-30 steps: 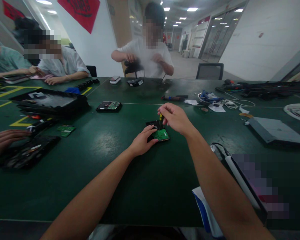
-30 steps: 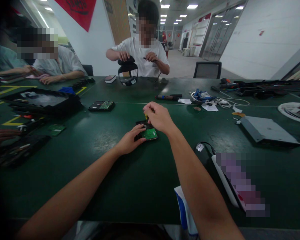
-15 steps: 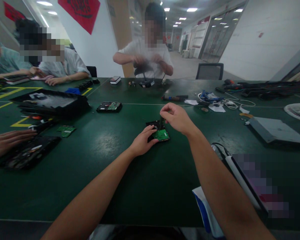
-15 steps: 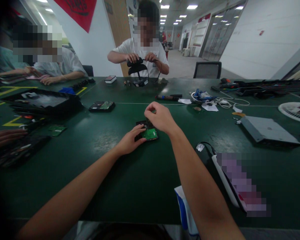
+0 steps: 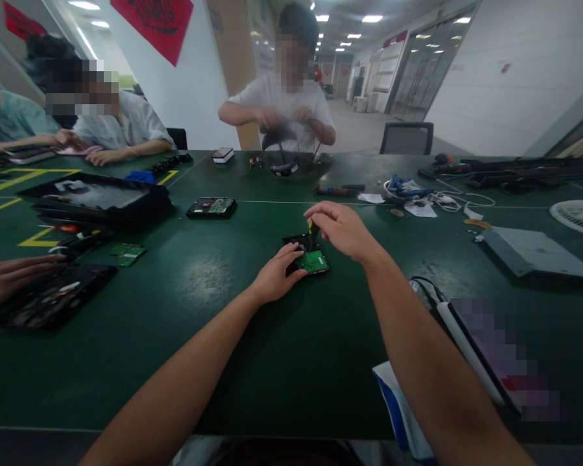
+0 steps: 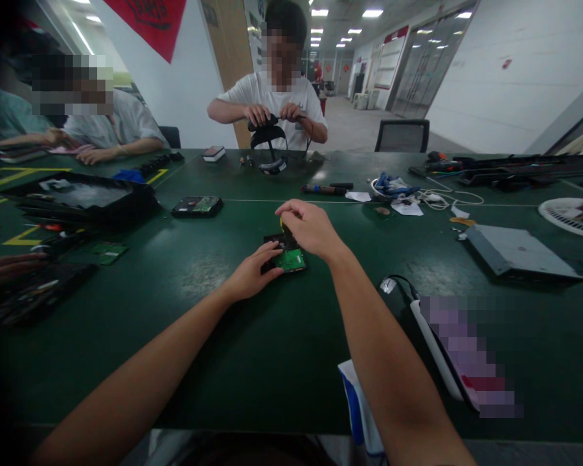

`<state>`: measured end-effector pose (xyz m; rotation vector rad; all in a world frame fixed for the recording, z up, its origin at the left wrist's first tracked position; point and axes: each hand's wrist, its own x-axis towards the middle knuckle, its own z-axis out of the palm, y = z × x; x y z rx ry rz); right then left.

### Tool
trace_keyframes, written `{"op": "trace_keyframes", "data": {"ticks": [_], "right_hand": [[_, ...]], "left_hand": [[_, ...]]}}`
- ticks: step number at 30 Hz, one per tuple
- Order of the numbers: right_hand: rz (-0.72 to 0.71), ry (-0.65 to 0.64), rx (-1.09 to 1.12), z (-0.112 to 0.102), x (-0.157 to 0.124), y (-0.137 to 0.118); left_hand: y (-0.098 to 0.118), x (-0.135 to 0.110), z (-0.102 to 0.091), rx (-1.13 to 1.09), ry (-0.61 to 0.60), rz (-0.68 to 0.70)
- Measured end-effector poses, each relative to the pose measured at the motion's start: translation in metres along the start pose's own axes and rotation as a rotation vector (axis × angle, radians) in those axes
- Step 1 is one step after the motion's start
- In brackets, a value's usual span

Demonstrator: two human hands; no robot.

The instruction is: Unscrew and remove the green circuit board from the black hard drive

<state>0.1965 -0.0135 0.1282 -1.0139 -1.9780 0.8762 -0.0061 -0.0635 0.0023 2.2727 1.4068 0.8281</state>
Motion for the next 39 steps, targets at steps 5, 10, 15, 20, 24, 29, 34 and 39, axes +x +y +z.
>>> {"op": "trace_keyframes", "data": {"ticks": [5, 10, 15, 20, 24, 29, 34, 39], "right_hand": [[-0.002, 0.063, -0.045, 0.001, 0.0016, 0.0027], [0.017, 0.049, -0.048, 0.0012, 0.0013, 0.0026], [0.009, -0.002, 0.008, 0.0, -0.0001, 0.0015], [0.036, -0.031, 0.042, 0.0016, 0.0007, 0.0047], [-0.038, 0.026, -0.014, 0.0014, 0.0013, 0.0063], [0.002, 0.084, -0.057, -0.0012, 0.0013, 0.0065], [-0.001, 0.006, 0.018, -0.0001, 0.0007, 0.0043], [-0.005, -0.065, 0.091, 0.0026, 0.0014, 0.008]], "left_hand": [[0.0024, -0.0003, -0.0017, -0.004, -0.014, -0.015], [0.0033, -0.0003, -0.0026, 0.005, -0.016, -0.012], [0.0003, -0.0004, -0.0009, 0.008, -0.009, 0.004], [-0.0005, 0.0, -0.0002, -0.002, -0.003, 0.002], [0.0007, 0.0002, -0.001, -0.004, -0.007, -0.005], [0.0015, -0.0005, -0.0018, 0.0, -0.011, -0.011], [-0.0018, -0.0003, 0.0005, 0.006, -0.008, 0.008], [-0.0033, 0.0003, 0.0019, 0.007, 0.003, 0.019]]}}
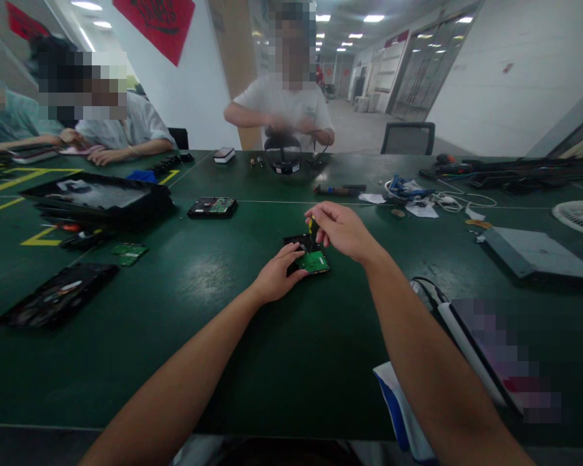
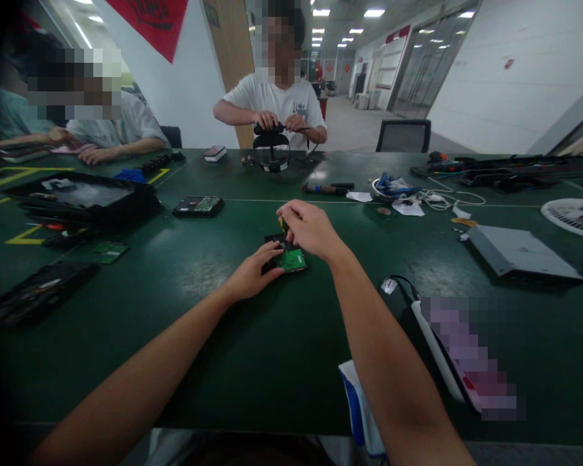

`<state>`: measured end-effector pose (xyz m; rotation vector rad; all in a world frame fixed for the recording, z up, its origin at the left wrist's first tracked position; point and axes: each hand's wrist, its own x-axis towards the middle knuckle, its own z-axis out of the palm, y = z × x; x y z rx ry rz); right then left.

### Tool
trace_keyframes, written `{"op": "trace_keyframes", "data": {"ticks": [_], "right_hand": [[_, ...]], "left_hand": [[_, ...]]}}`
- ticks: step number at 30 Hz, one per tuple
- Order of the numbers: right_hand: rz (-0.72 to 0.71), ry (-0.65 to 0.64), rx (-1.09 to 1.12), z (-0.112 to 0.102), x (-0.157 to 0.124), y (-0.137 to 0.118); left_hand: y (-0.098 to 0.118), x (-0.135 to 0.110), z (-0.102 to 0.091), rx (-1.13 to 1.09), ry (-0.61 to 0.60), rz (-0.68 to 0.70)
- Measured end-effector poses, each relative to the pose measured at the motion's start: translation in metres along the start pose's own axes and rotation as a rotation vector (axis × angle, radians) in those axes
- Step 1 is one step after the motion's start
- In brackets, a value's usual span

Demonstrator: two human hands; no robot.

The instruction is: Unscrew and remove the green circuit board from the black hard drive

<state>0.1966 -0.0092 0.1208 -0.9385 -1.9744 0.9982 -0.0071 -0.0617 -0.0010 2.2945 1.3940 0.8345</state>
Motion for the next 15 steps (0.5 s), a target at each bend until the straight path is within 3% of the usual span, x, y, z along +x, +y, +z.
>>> {"op": "trace_keyframes", "data": {"ticks": [6, 11, 15], "right_hand": [[-0.069, 0.004, -0.055, -0.0038, -0.0003, -0.0001], [0.007, 0.113, -0.127, -0.0036, -0.0011, -0.0038], [0.021, 0.11, -0.125, -0.0033, -0.002, -0.0061]], "left_hand": [[0.0017, -0.0006, -0.0011, -0.003, -0.002, -0.001], [0.0019, -0.0008, -0.0013, -0.001, -0.004, -0.009], [0.0013, -0.0007, -0.0013, 0.0, -0.005, -0.009]]}}
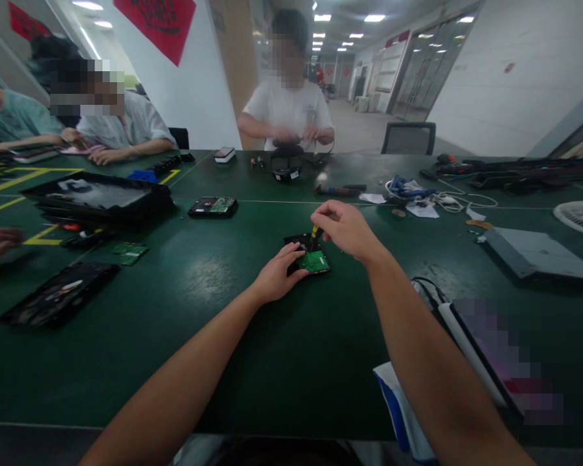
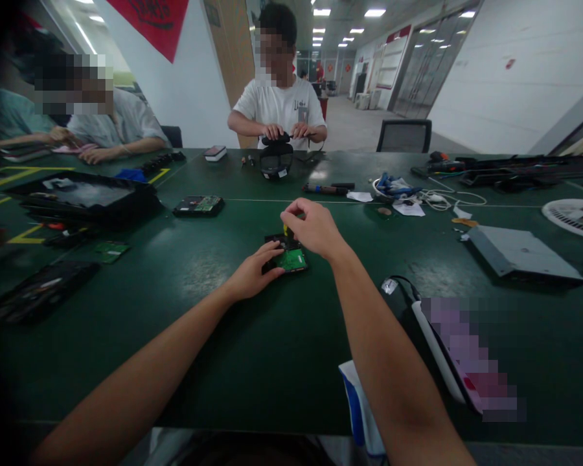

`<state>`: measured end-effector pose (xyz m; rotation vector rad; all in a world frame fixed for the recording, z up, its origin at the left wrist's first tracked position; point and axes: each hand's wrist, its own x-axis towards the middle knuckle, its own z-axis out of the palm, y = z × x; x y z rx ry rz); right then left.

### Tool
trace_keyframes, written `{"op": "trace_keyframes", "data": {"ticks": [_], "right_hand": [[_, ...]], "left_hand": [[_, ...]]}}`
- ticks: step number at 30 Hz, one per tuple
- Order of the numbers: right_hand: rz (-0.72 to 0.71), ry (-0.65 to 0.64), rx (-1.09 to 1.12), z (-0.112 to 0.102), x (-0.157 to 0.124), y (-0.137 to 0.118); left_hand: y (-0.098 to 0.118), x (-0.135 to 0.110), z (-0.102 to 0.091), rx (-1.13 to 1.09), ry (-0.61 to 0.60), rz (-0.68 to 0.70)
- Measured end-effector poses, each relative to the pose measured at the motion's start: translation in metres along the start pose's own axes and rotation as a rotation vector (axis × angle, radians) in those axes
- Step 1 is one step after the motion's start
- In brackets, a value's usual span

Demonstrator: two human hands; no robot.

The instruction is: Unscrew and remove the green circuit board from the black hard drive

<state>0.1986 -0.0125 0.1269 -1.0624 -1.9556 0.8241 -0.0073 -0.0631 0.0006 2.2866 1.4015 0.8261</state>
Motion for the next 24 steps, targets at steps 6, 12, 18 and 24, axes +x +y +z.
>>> {"op": "trace_keyframes", "data": {"ticks": [6, 12, 18, 24], "right_hand": [[-0.007, -0.099, 0.1, -0.0009, 0.0012, 0.0012], [-0.036, -0.211, 0.191, 0.0015, 0.0007, 0.0038], [-0.016, -0.033, 0.032, 0.0022, 0.0022, 0.0053], [-0.028, -0.032, 0.056, 0.003, 0.0016, 0.0045]], "left_hand": [[-0.0014, 0.0001, 0.0005, 0.0, 0.003, 0.01], [-0.0005, 0.0003, 0.0003, -0.002, 0.004, 0.018], [-0.0003, 0.0003, 0.0003, -0.009, 0.008, 0.009], [0.0009, 0.0001, 0.0001, -0.008, -0.002, -0.003]]}}
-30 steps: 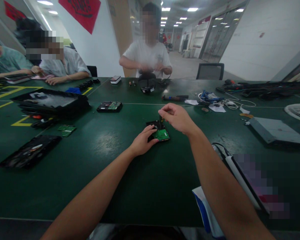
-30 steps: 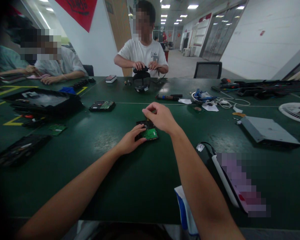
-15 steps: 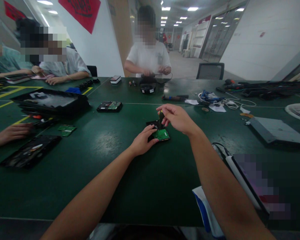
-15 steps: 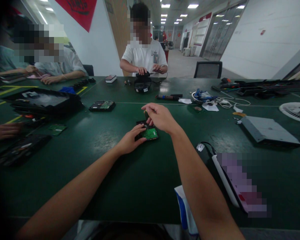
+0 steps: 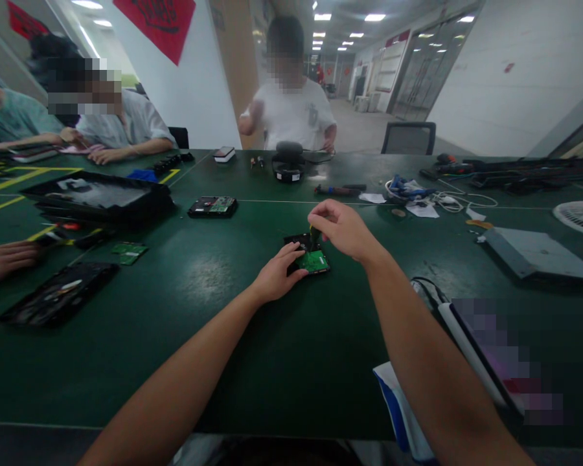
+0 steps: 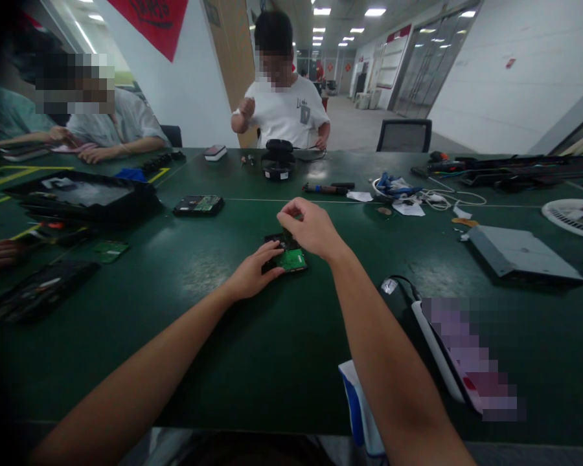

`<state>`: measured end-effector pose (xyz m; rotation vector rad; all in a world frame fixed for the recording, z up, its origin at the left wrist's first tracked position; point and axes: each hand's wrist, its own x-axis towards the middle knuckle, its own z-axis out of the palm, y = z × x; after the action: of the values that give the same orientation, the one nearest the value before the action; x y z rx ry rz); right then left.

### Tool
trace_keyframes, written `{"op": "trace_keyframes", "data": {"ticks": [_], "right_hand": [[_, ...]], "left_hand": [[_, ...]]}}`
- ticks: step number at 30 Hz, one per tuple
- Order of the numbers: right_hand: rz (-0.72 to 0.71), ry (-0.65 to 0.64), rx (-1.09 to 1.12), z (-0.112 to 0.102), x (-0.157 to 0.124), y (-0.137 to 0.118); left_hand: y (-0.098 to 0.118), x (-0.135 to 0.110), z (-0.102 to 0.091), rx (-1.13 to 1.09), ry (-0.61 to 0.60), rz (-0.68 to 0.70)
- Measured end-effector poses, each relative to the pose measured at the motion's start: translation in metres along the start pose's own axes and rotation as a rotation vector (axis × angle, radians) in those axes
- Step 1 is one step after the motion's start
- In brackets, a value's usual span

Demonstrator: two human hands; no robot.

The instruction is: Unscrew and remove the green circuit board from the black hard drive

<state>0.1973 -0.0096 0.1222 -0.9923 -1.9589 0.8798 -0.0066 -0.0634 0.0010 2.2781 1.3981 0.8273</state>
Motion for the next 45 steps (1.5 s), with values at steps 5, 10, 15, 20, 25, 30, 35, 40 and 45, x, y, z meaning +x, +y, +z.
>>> {"op": "trace_keyframes", "data": {"ticks": [5, 10, 15, 20, 25, 30, 35, 40, 45], "right_hand": [[-0.011, -0.085, 0.061, 0.0, -0.002, -0.004], [0.043, -0.151, 0.159, 0.001, -0.003, -0.006], [0.028, -0.137, 0.128, 0.003, -0.003, -0.005], [0.055, 0.01, -0.001, 0.002, 0.001, 0.001], [0.011, 0.035, -0.014, 0.003, 0.0, -0.001], [-0.013, -0.036, 0.045, 0.004, -0.003, -0.005], [0.029, -0.037, 0.091, 0.007, 0.001, 0.002], [0.068, -0.047, 0.107, 0.008, 0.003, 0.004], [0.052, 0.104, -0.028, 0.004, 0.002, 0.002]], "left_hand": [[0.001, 0.0, 0.0, -0.004, 0.008, 0.01], [0.001, 0.001, -0.001, -0.003, -0.002, 0.013], [0.0, 0.001, 0.0, 0.002, 0.005, 0.018], [-0.001, 0.001, 0.001, 0.003, 0.011, 0.015], [0.001, 0.001, 0.0, 0.004, 0.01, 0.003], [0.0, 0.001, 0.001, 0.001, 0.007, 0.018], [0.0, 0.001, 0.001, -0.004, 0.008, 0.017], [0.002, 0.001, 0.0, -0.007, 0.003, 0.017], [0.0, 0.001, 0.001, -0.003, 0.007, 0.014]]}}
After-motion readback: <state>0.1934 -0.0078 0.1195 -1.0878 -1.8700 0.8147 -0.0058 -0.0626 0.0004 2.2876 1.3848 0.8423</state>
